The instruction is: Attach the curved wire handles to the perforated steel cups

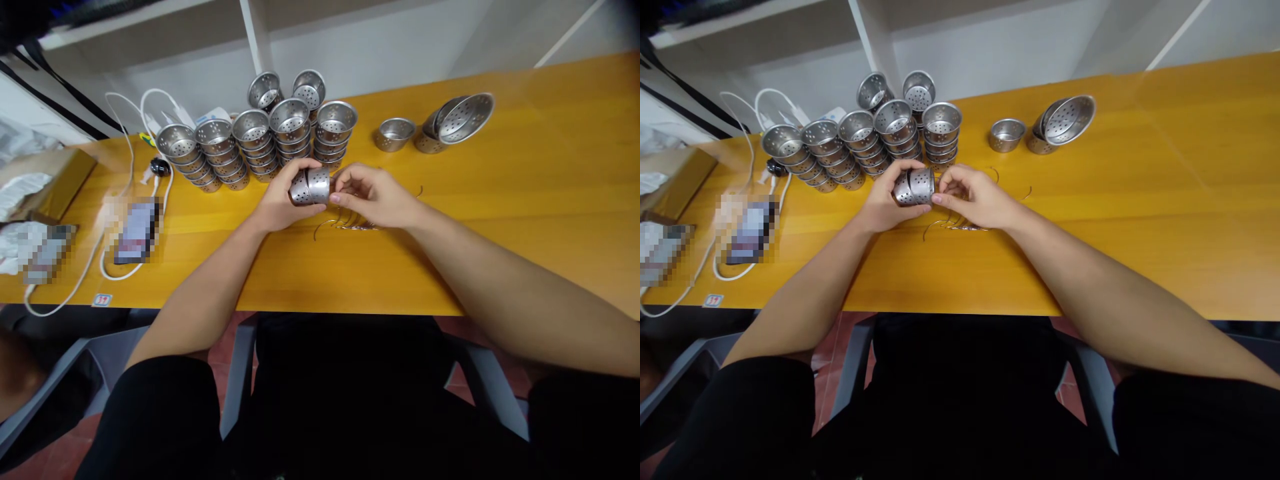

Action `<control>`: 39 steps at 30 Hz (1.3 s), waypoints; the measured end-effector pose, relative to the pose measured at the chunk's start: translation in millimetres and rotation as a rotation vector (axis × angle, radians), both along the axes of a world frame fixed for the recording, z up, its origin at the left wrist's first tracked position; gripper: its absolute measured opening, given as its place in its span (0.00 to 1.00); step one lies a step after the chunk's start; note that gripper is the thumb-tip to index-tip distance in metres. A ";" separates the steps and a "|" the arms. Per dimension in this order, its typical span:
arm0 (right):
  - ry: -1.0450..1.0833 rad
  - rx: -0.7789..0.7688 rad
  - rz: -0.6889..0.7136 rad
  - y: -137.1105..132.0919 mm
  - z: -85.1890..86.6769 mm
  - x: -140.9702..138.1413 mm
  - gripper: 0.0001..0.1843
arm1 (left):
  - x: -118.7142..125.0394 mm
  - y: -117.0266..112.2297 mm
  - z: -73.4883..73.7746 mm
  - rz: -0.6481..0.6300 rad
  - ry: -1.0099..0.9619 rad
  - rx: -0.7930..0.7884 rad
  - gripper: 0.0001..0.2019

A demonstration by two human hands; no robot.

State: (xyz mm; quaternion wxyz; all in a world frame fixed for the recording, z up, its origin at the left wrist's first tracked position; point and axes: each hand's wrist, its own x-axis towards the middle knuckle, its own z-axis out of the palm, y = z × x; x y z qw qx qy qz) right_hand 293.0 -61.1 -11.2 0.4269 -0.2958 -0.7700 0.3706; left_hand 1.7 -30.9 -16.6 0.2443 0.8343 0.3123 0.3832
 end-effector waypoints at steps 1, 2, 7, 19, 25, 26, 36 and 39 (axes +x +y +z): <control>0.006 0.012 -0.010 0.1 0.0 -0.4 0.36 | 0.4 0.0 0.3 0.004 0.004 0.001 0.43; 0.008 0.029 -0.025 0.3 0.0 -0.7 0.36 | 0.7 0.1 0.3 0.010 0.009 0.001 0.43; -0.044 0.101 -0.085 1.0 1.5 0.4 0.39 | 0.8 0.8 -1.5 0.006 0.019 -0.011 0.44; -0.106 0.179 -0.245 7.5 3.1 16.2 0.32 | 0.0 5.6 -8.7 0.061 -0.023 -0.036 0.41; -0.276 0.190 -0.217 16.0 -11.4 29.3 0.31 | -3.5 10.6 -15.1 0.074 -0.070 -0.087 0.44; -0.270 0.195 -0.207 13.7 -9.0 28.2 0.31 | -2.5 10.3 -15.5 0.068 -0.079 -0.101 0.45; -0.134 0.166 -0.025 -23.2 17.5 -8.1 0.23 | 3.5 8.4 -19.0 -0.013 -0.133 -0.175 0.53; -0.102 0.039 -0.189 -23.0 25.7 1.3 0.30 | 2.9 12.4 -28.2 -0.014 -0.157 -0.180 0.58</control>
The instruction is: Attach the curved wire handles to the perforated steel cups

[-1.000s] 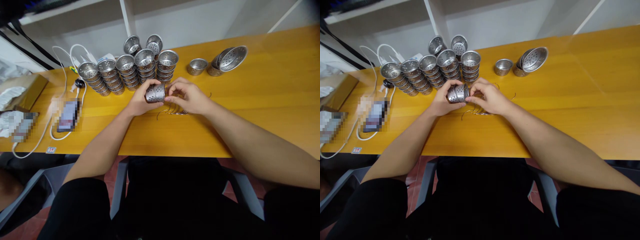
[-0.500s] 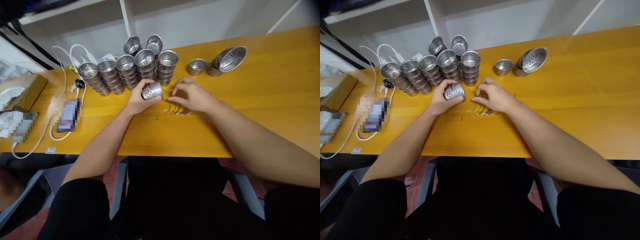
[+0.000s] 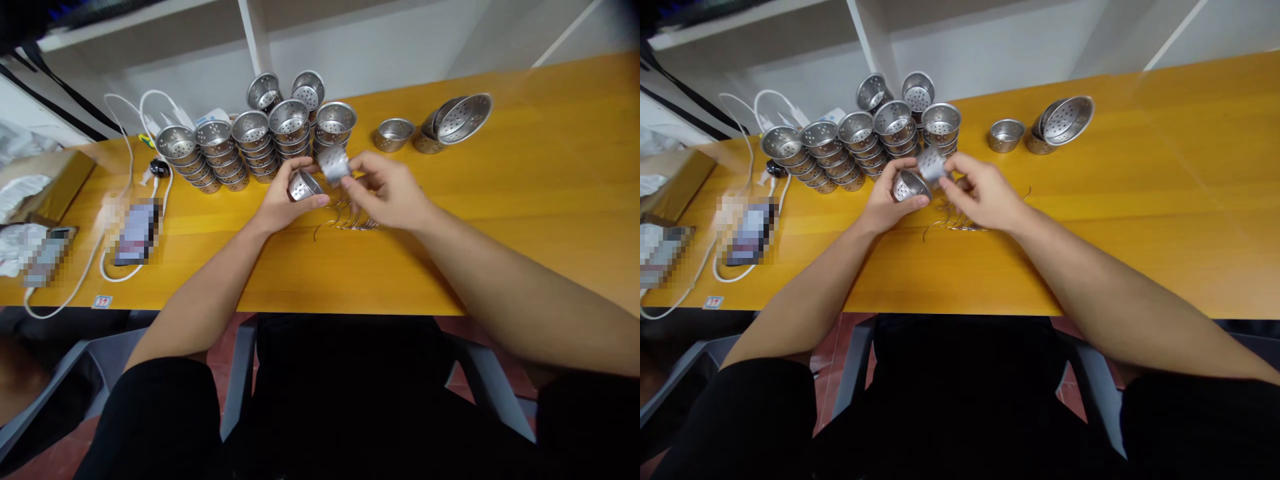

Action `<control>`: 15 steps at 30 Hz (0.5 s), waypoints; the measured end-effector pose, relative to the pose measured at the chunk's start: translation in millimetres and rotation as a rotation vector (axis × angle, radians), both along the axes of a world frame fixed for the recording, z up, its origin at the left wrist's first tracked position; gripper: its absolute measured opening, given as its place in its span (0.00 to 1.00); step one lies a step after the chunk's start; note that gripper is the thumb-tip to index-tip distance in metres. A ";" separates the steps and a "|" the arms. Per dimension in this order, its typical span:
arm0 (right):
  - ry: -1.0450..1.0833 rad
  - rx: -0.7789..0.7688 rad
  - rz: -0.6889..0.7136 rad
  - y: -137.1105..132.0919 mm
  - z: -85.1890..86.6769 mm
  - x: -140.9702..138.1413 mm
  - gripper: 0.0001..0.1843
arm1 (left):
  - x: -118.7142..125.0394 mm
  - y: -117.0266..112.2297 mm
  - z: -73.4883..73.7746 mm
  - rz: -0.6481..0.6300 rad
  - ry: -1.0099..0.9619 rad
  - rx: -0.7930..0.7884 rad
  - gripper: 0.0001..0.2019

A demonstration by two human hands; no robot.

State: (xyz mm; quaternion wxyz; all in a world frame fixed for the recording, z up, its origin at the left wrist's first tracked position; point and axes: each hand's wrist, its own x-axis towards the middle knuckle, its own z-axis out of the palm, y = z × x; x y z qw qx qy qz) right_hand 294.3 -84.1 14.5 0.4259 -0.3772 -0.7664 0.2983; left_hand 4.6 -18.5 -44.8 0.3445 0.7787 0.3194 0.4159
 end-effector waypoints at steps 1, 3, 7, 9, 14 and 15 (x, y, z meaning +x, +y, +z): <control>-0.004 0.006 -0.082 1.5 6.7 5.3 0.31 | -0.2 1.3 -2.7 -0.007 -0.014 -0.008 0.59; -0.098 0.114 -0.250 7.1 25.1 16.1 0.29 | -0.5 3.2 -5.8 -0.017 -0.036 -0.025 0.62; -0.462 0.266 -0.360 31.2 63.0 25.0 0.17 | 0.9 4.0 -2.6 -0.002 -0.016 -0.031 0.63; -0.578 0.280 -0.325 48.7 73.5 20.9 0.16 | 2.4 4.9 -0.8 -0.012 -0.007 -0.022 0.62; -0.589 0.218 -0.233 95.2 73.7 5.9 0.20 | 3.8 12.5 -9.0 -0.054 -0.065 0.049 0.61; -0.595 0.214 -0.206 102.9 71.4 4.6 0.21 | 3.3 14.0 -12.0 -0.052 -0.067 0.057 0.60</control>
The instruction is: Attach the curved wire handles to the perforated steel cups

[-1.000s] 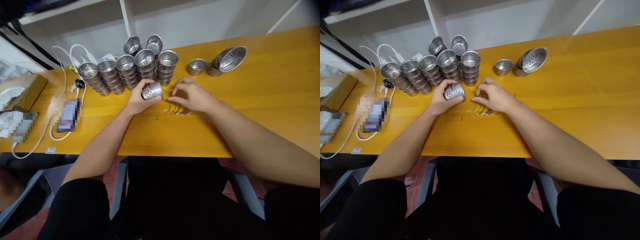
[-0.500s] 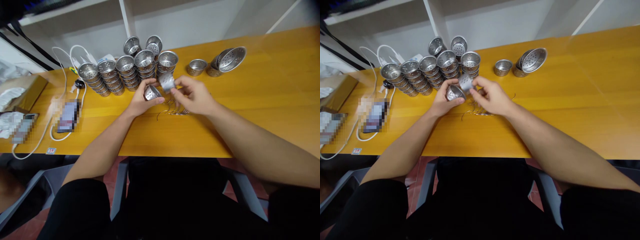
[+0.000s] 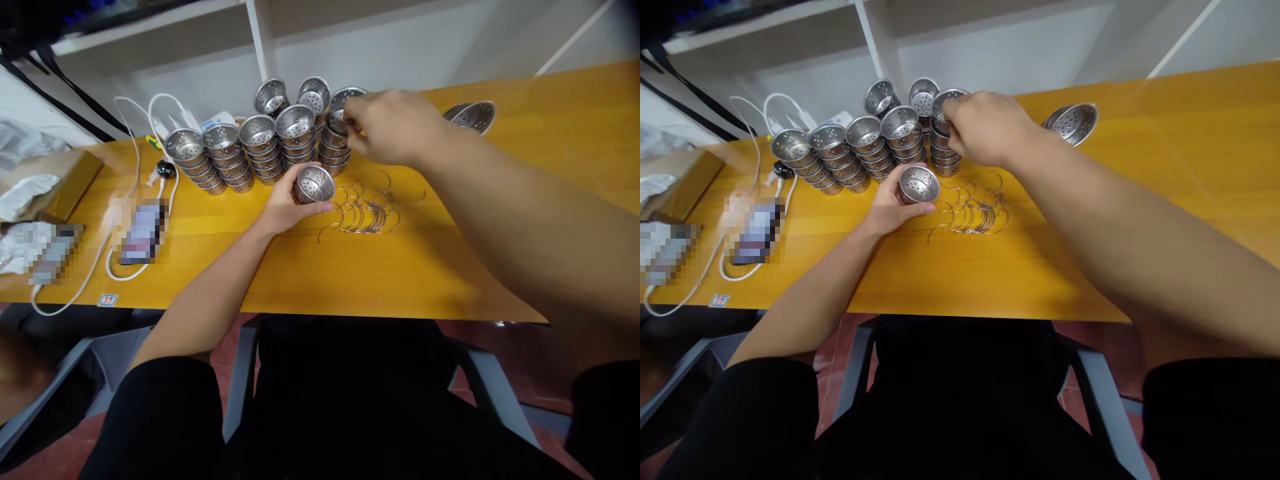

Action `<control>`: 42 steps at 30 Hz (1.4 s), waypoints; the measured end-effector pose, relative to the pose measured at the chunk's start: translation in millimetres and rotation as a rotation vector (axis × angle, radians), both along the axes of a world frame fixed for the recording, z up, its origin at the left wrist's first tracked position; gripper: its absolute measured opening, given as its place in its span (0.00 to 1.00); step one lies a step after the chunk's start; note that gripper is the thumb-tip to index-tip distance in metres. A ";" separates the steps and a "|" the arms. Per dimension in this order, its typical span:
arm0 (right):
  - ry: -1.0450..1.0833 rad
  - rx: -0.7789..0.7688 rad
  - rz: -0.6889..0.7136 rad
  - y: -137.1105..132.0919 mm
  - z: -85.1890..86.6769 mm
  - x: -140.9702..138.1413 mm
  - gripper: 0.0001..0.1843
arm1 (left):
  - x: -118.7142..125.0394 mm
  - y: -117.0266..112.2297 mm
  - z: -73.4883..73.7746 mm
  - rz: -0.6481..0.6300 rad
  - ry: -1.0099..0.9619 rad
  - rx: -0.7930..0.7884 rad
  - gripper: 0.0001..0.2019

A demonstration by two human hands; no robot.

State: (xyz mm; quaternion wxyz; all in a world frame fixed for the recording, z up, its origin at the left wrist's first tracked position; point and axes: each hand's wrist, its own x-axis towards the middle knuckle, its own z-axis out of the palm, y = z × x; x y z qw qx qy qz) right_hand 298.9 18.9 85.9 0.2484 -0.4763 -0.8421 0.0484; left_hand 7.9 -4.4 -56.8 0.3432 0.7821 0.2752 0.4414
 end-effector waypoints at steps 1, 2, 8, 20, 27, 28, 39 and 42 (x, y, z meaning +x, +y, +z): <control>-0.017 0.002 0.021 6.5 -2.3 -0.5 0.22 | -0.7 1.2 -2.9 0.006 0.004 0.007 0.59; -0.039 0.012 0.037 11.4 -4.4 -0.4 0.22 | -1.4 1.9 -5.5 0.017 0.016 0.013 0.59; -0.006 0.103 0.025 -13.7 -7.5 2.1 0.16 | -0.5 -1.3 -10.0 0.096 0.021 0.022 0.52; 0.096 -0.079 0.453 -106.2 -72.6 -23.3 0.15 | 2.2 -21.9 19.3 -0.009 0.116 0.226 0.36; 0.409 0.031 0.322 -98.1 -85.5 -18.7 0.11 | -3.6 -9.9 15.1 0.044 0.203 0.358 0.38; 0.440 0.032 0.300 -97.1 -86.5 -18.5 0.13 | -3.5 -8.8 14.8 0.050 0.209 0.365 0.39; 0.678 -0.106 0.251 -89.8 -91.1 -20.6 0.27 | 4.1 -16.7 29.5 0.118 0.293 0.265 0.41; 0.638 -0.096 0.197 -90.5 -88.6 -18.0 0.25 | 7.3 -22.2 35.2 0.134 0.290 0.212 0.43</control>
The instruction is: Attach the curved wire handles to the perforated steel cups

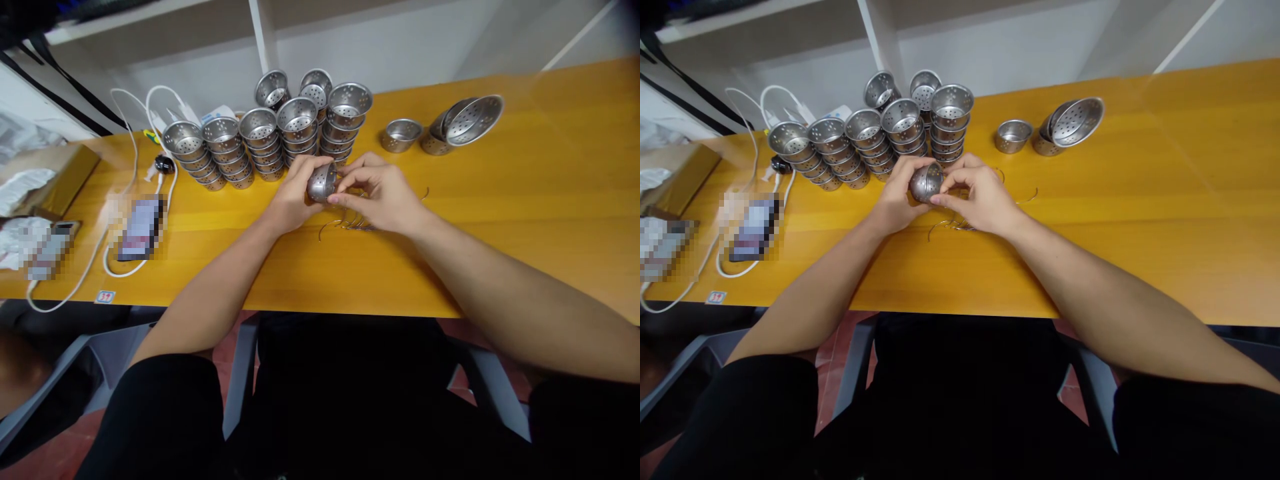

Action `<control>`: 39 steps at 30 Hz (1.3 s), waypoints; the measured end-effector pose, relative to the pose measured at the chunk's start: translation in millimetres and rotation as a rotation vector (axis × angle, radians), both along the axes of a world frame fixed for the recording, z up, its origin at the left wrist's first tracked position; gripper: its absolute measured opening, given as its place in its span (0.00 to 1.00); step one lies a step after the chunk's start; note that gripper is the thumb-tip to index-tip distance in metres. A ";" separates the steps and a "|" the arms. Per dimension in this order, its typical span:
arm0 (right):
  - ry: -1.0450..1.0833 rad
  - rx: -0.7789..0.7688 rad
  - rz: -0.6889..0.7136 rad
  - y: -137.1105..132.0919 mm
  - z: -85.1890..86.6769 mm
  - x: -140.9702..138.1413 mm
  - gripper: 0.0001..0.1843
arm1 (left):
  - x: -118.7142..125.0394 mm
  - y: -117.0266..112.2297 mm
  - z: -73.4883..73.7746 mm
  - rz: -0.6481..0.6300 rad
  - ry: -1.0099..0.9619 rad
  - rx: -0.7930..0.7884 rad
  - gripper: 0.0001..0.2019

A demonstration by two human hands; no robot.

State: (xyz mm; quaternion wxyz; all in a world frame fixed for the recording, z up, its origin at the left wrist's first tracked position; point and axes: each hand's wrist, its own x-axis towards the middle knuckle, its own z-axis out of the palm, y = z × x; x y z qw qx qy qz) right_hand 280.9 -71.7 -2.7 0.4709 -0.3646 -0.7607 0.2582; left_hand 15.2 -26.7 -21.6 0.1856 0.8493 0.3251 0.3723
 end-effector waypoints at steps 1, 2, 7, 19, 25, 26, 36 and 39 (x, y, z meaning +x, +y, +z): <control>-0.006 -0.008 -0.001 -0.2 0.9 1.0 0.25 | 0.8 -1.5 1.0 0.006 -0.011 -0.012 0.44; -0.006 -0.015 0.007 -0.5 1.5 1.8 0.25 | 1.4 -2.8 1.5 0.010 -0.023 -0.022 0.45; 0.005 0.010 0.009 -2.4 0.0 -1.1 0.27 | 1.0 -6.2 0.0 0.013 -0.046 -0.041 0.45; 0.064 -0.120 0.285 0.8 9.5 14.3 0.30 | -3.0 -4.8 -10.7 0.077 -0.069 -0.233 0.43; -0.098 0.103 0.042 8.3 4.3 25.0 0.24 | -6.2 0.5 -9.4 0.116 -0.021 -0.108 0.42; -0.149 0.117 0.032 13.6 0.6 30.9 0.23 | -6.5 2.0 -11.1 0.119 -0.023 -0.098 0.43; -0.284 0.135 0.062 11.0 6.7 37.1 0.30 | -3.6 5.7 -29.7 -0.005 -0.177 -0.233 0.44; -0.209 0.076 0.069 -0.2 19.4 30.5 0.28 | -4.6 4.0 -27.6 -0.018 -0.196 -0.253 0.44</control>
